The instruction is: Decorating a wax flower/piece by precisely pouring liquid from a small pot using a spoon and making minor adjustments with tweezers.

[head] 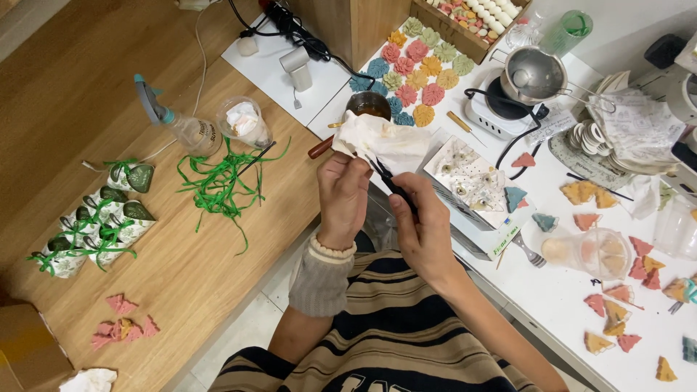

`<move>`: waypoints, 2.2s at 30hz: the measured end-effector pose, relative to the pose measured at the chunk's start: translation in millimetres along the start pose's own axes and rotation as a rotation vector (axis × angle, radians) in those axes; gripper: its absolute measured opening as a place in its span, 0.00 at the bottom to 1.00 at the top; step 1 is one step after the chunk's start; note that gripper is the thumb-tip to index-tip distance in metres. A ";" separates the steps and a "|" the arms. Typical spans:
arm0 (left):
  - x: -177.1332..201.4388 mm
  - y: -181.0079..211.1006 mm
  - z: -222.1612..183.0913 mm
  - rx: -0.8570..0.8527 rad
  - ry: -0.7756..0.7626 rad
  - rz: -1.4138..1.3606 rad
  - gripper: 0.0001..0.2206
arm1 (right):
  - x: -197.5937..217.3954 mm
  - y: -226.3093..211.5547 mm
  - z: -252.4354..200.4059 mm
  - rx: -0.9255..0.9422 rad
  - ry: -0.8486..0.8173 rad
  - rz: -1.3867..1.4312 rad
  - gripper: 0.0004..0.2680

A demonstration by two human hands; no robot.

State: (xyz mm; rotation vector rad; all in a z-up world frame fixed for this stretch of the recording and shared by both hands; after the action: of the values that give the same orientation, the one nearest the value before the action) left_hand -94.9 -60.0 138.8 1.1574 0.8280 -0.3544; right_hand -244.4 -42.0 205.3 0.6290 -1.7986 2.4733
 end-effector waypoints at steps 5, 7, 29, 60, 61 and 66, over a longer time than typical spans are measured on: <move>9.3 -5.9 1.1 -0.018 0.006 0.003 0.08 | 2.3 -4.7 1.6 -0.030 -0.013 -0.008 0.08; 13.8 -5.3 6.4 -0.035 -0.003 -0.023 0.07 | 6.5 -7.8 1.1 -0.037 -0.013 -0.029 0.08; -3.0 -14.1 -7.9 0.102 -0.113 -0.161 0.16 | 6.6 23.4 24.1 -0.472 -0.342 0.897 0.08; -24.4 -20.1 20.0 0.069 -0.301 0.083 0.17 | 0.8 50.6 28.0 -0.766 -0.595 1.309 0.08; -25.0 -22.5 18.6 0.069 -0.299 0.083 0.17 | 1.5 47.6 27.6 -0.767 -0.595 1.309 0.08; -29.0 -17.0 13.9 -0.025 -0.245 0.276 0.15 | 6.3 42.9 24.0 -0.724 -0.506 1.205 0.08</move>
State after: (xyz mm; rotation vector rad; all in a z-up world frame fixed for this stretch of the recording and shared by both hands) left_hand -119.5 -83.9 150.9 1.1602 0.4507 -0.2496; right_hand -253.5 -79.8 174.5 0.0531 -3.8190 1.6816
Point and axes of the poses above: each hand's wrist, its own z-axis towards the middle knuckle, its own x-axis out of the back of the hand, y = z × x, the point moved 7 cm from there along z, towards the middle knuckle, and after that the axes turned 4 degrees about -x, right-handed, at the moved point
